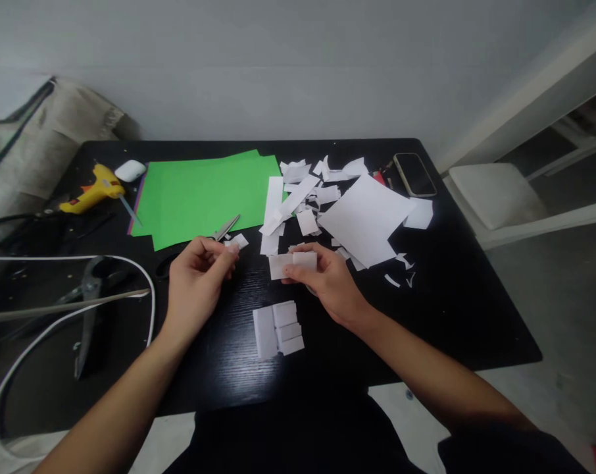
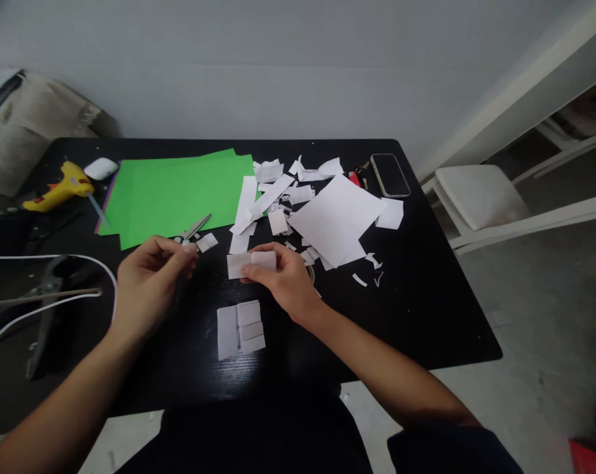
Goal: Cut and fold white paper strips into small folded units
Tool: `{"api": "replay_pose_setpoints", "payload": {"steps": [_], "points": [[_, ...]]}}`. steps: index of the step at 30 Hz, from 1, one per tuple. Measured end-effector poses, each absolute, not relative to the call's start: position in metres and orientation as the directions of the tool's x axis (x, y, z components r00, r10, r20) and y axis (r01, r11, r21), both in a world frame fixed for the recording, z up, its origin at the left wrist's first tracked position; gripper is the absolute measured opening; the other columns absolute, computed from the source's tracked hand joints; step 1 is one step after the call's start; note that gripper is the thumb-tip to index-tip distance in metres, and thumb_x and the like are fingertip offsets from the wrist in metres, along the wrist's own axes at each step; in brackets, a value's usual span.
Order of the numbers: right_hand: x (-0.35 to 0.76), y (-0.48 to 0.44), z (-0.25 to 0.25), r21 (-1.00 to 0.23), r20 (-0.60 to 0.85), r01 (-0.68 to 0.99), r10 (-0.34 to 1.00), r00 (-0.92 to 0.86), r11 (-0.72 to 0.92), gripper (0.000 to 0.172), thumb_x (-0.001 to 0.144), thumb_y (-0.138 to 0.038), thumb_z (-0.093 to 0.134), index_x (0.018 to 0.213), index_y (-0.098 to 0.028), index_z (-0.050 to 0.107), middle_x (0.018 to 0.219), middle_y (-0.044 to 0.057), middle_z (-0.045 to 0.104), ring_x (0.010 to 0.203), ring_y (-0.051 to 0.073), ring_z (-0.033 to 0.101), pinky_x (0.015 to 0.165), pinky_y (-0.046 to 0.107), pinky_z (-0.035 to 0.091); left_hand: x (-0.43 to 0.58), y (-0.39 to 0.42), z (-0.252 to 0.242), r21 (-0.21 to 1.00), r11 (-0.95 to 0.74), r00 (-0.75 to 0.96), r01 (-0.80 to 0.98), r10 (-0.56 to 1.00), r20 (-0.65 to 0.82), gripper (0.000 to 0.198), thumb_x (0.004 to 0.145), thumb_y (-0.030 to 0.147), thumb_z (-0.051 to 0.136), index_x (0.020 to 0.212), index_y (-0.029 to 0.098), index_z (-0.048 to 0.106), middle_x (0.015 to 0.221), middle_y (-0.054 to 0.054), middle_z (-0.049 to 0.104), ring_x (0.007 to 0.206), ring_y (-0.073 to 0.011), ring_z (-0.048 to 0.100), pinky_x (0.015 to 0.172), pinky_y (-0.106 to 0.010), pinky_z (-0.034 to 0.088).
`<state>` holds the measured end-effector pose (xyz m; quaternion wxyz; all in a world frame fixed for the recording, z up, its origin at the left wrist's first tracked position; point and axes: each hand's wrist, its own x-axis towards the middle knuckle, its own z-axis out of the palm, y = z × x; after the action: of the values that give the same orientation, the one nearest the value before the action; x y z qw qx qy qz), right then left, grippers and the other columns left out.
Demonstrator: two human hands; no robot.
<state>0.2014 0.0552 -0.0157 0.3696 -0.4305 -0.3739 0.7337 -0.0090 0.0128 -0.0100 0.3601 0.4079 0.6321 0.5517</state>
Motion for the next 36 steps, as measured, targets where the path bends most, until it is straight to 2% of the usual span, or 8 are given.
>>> {"api": "replay_pose_setpoints", "payload": {"steps": [4, 8, 11, 20, 30, 33, 34, 36], "points": [[0.2, 0.055, -0.016, -0.858, -0.36, -0.235, 0.86, -0.362, -0.457, 0.038, 0.062, -0.03, 0.096, 0.091, -0.022, 0.071, 0.088, 0.0, 0.071, 0.078, 0.016, 0.069, 0.082, 0.037, 0.064, -0.004, 0.011, -0.009, 0.979, 0.064, -0.331, 0.195, 0.944, 0.005, 0.019, 0.088, 0.036, 0.077, 0.08, 0.019, 0.07, 0.073, -0.001, 0.07, 0.059, -0.0124, 0.057, 0.056, -0.025, 0.046], [0.199, 0.055, -0.016, -0.843, -0.363, -0.254, 0.849, -0.384, -0.475, 0.037, 0.063, -0.029, 0.096, 0.09, -0.022, 0.071, 0.087, 0.0, 0.069, 0.082, 0.017, 0.069, 0.083, 0.038, 0.065, -0.001, 0.011, -0.012, 0.981, 0.048, -0.231, 0.187, 0.973, -0.003, 0.019, 0.092, 0.036, 0.069, 0.096, 0.019, 0.075, 0.091, -0.006, 0.076, 0.073, -0.017, 0.065, 0.065, -0.028, 0.054], [0.199, 0.055, -0.016, -0.831, -0.358, -0.278, 0.845, -0.397, -0.482, 0.036, 0.063, -0.03, 0.096, 0.088, -0.023, 0.072, 0.088, 0.0, 0.069, 0.084, 0.018, 0.068, 0.082, 0.037, 0.065, -0.001, 0.01, -0.013, 0.984, 0.06, -0.223, 0.165, 0.975, -0.022, 0.022, 0.091, 0.034, 0.071, 0.106, 0.019, 0.074, 0.095, -0.006, 0.076, 0.078, -0.0179, 0.068, 0.068, -0.029, 0.056], [0.198, 0.053, -0.018, -0.853, -0.341, -0.246, 0.849, -0.404, -0.46, 0.036, 0.065, -0.032, 0.096, 0.091, -0.023, 0.072, 0.089, 0.0, 0.069, 0.085, 0.017, 0.068, 0.084, 0.035, 0.065, 0.006, 0.008, -0.009, 0.981, 0.186, 0.081, 0.052, 0.979, -0.189, 0.017, 0.088, 0.035, 0.074, 0.084, 0.019, 0.075, 0.071, -0.002, 0.07, 0.063, -0.0146, 0.063, 0.061, -0.027, 0.053], [0.2, 0.055, -0.02, -0.91, -0.287, -0.193, 0.892, -0.349, -0.368, 0.043, 0.068, -0.033, 0.095, 0.1, -0.023, 0.069, 0.087, -0.002, 0.071, 0.08, 0.016, 0.069, 0.078, 0.032, 0.064, 0.007, 0.007, -0.008, 0.98, 0.196, 0.15, 0.036, 0.968, -0.199, 0.019, 0.091, 0.032, 0.072, 0.08, 0.017, 0.075, 0.072, -0.003, 0.073, 0.063, -0.0129, 0.065, 0.06, -0.024, 0.055], [0.201, 0.054, -0.026, -0.968, -0.175, -0.122, 0.937, -0.303, -0.22, 0.044, 0.075, -0.034, 0.09, 0.108, -0.024, 0.064, 0.101, 0.003, 0.074, 0.091, 0.02, 0.072, 0.084, 0.037, 0.064, 0.008, 0.005, -0.01, 0.983, 0.17, 0.115, 0.067, 0.978, -0.177, 0.02, 0.092, 0.033, 0.071, 0.08, 0.017, 0.073, 0.07, -0.002, 0.072, 0.062, -0.0117, 0.065, 0.06, -0.022, 0.055], [0.201, 0.053, -0.027, -0.992, -0.077, -0.078, 0.967, -0.241, -0.099, 0.046, 0.076, -0.033, 0.089, 0.113, -0.024, 0.062, 0.11, 0.005, 0.073, 0.099, 0.022, 0.072, 0.088, 0.039, 0.064, 0.009, 0.005, -0.011, 0.984, 0.162, 0.092, 0.075, 0.981, -0.168, 0.021, 0.092, 0.034, 0.071, 0.08, 0.017, 0.072, 0.07, -0.001, 0.072, 0.062, -0.0115, 0.065, 0.06, -0.022, 0.054], [0.202, 0.052, -0.027, -0.969, 0.224, 0.086, 0.971, -0.086, 0.232, 0.052, 0.078, -0.029, 0.088, 0.121, -0.026, 0.059, 0.127, 0.009, 0.067, 0.117, 0.026, 0.066, 0.098, 0.046, 0.06, 0.009, 0.004, -0.013, 0.984, 0.155, 0.046, 0.089, 0.986, -0.16, 0.021, 0.092, 0.035, 0.071, 0.081, 0.017, 0.071, 0.07, -0.001, 0.072, 0.062, -0.0113, 0.065, 0.059, -0.021, 0.054]]}}
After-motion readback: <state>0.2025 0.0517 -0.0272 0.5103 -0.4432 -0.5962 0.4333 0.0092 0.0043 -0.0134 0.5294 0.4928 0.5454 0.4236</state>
